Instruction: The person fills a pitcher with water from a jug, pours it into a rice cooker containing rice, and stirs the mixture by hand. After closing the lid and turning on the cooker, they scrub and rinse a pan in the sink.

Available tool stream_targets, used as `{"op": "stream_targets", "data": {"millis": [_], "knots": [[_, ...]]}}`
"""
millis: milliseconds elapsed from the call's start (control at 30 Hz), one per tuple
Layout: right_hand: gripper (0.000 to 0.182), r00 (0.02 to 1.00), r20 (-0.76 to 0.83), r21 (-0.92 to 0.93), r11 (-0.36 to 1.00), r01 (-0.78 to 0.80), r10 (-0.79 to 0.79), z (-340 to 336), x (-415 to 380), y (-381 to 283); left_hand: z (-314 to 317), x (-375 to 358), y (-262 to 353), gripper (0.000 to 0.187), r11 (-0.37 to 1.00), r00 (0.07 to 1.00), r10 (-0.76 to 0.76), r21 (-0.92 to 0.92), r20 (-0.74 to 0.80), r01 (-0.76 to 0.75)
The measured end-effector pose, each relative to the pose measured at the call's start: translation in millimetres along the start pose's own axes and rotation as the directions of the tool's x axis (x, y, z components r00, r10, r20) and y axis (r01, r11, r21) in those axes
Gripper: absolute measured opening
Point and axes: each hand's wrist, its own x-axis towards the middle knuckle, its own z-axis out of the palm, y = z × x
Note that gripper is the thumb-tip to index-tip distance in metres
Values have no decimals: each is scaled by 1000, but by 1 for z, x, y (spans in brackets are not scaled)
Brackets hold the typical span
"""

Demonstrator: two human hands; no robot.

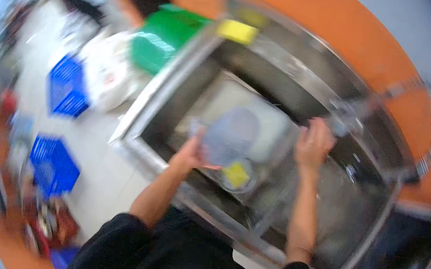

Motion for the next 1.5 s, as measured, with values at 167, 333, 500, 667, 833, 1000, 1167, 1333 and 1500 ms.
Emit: {"op": "stream_targets", "data": {"millis": [167, 333, 500, 667, 833, 1000, 1167, 1333, 1500], "knots": [[64, 959, 2, -48, 958, 284, -284, 112, 70, 110, 8, -22, -5, 87, 977, 995, 25, -210, -95, -45], [50, 988, 139, -515, 857, 10, 73, 103, 89, 110, 13, -25, -13, 89, 944, 997, 73, -321, -21, -76], [54, 895, 252, -485, 848, -211, 367, 77, 85, 64, 6, -34, -4, 81, 987, 996, 84, -136, 22, -80], [45, 816, 423, 499, 650, -573, 395, 98, -15, 56, 5, -35, 10, 82, 997, 999, 9, -71, 47, -5], [45, 930, 251, 356, 868, -347, 269, 1, -67, -113, -12, -128, 24, 62, 938, 837, 283, 47, 468, -344], [48, 953, 235, 302, 918, -257, 190, -2, -31, -277, -27, -156, 81, 48, 912, 920, 152, 307, 360, -271], [50, 958, 278, 253, 957, -144, 71, 30, 13, -431, -80, -265, 145, 53, -64, 182, 845, 434, 502, -899], [54, 895, 436, 229, 973, -6, -97, 147, 61, -622, -288, -428, 322, 54, -642, -216, 734, 555, 644, -529], [58, 516, 761, 232, 907, 351, -394, 309, 75, -846, -599, -530, 433, 47, -507, -332, 813, 862, 479, 1]]}}
